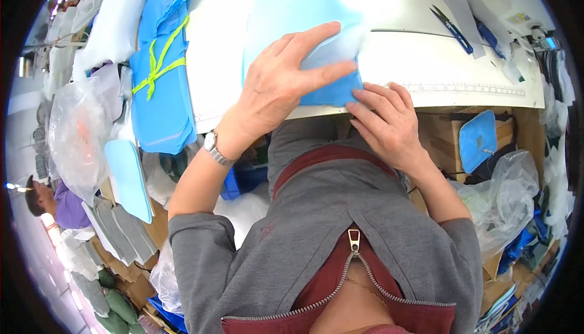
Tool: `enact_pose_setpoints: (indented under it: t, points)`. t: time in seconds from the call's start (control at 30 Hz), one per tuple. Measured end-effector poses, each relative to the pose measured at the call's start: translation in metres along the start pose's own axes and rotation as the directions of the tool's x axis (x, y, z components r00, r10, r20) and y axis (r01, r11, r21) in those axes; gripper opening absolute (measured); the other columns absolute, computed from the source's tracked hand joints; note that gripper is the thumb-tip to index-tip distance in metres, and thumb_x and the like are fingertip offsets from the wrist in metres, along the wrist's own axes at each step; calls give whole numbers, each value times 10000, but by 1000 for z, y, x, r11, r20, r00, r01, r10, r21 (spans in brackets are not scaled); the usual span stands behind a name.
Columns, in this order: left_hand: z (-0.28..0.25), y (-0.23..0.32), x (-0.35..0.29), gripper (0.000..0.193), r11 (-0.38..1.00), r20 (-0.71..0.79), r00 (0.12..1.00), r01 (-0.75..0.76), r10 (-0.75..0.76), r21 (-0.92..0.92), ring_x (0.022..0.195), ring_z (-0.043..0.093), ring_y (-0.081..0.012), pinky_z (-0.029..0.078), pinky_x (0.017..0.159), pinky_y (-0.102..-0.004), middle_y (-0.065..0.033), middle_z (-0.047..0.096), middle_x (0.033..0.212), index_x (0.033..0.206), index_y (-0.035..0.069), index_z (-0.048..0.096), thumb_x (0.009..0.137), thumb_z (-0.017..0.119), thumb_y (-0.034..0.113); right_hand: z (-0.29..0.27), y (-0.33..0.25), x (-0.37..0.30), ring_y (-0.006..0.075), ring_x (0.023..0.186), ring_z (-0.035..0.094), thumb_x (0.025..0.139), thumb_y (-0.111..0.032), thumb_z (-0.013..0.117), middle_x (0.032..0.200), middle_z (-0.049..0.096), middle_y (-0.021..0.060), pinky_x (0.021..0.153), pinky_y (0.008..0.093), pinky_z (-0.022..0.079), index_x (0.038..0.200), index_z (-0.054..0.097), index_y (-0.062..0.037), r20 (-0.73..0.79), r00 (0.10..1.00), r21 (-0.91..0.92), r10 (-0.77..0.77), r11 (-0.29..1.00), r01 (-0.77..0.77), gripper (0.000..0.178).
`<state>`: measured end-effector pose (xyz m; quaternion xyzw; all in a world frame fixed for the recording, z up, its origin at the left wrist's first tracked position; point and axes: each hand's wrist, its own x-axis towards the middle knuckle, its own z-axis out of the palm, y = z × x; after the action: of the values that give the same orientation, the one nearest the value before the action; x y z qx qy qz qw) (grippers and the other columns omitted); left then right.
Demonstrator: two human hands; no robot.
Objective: Assembling fabric parts with internal padding and sewing them together using an industrial sewing machine.
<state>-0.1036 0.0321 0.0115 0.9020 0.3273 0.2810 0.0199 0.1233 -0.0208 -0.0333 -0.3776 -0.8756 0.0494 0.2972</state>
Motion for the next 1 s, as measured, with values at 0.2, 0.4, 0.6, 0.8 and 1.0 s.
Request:
enact_pose_setpoints:
  t: [0.2,0.4,0.6,0.8,1.0]
  points:
    - [7,19,-10,273,977,164,968,205,-192,-64,1149,510,-302,427,924,-381,-136,490,1335,948,122,708,679,709,79,11,4,-5,208,1020,562,692,-110,713,1015,590,34,923,437,394,977,665,-90,-60,998,38,25,999,-22,289]
    - [19,12,-14,204,978,107,976,198,-190,-62,1167,498,-301,414,924,-383,-134,482,1345,881,107,711,677,727,117,13,4,-7,209,998,566,689,-91,708,994,585,38,922,439,390,951,675,-84,-125,992,49,25,999,-19,263]
    - [22,21,-8,208,986,84,983,165,-163,-26,1145,518,-292,419,911,-377,-142,493,1329,864,124,709,658,731,133,14,2,-11,198,973,570,680,-91,714,963,581,33,920,444,393,928,690,-109,-152,987,48,57,998,-50,250]
    - [25,29,-7,219,986,109,980,165,-165,7,1146,514,-296,416,915,-400,-132,494,1319,869,134,705,652,732,139,11,5,-12,195,945,575,674,-92,713,933,577,24,912,446,398,917,691,-119,-154,986,68,68,996,-59,245]
    - [29,29,-10,160,989,109,984,141,-144,35,1179,490,-290,413,933,-507,-116,455,1350,856,136,681,706,678,193,8,9,-5,189,897,566,682,-98,709,884,561,20,902,434,391,895,692,-113,-158,985,22,65,998,-62,215]
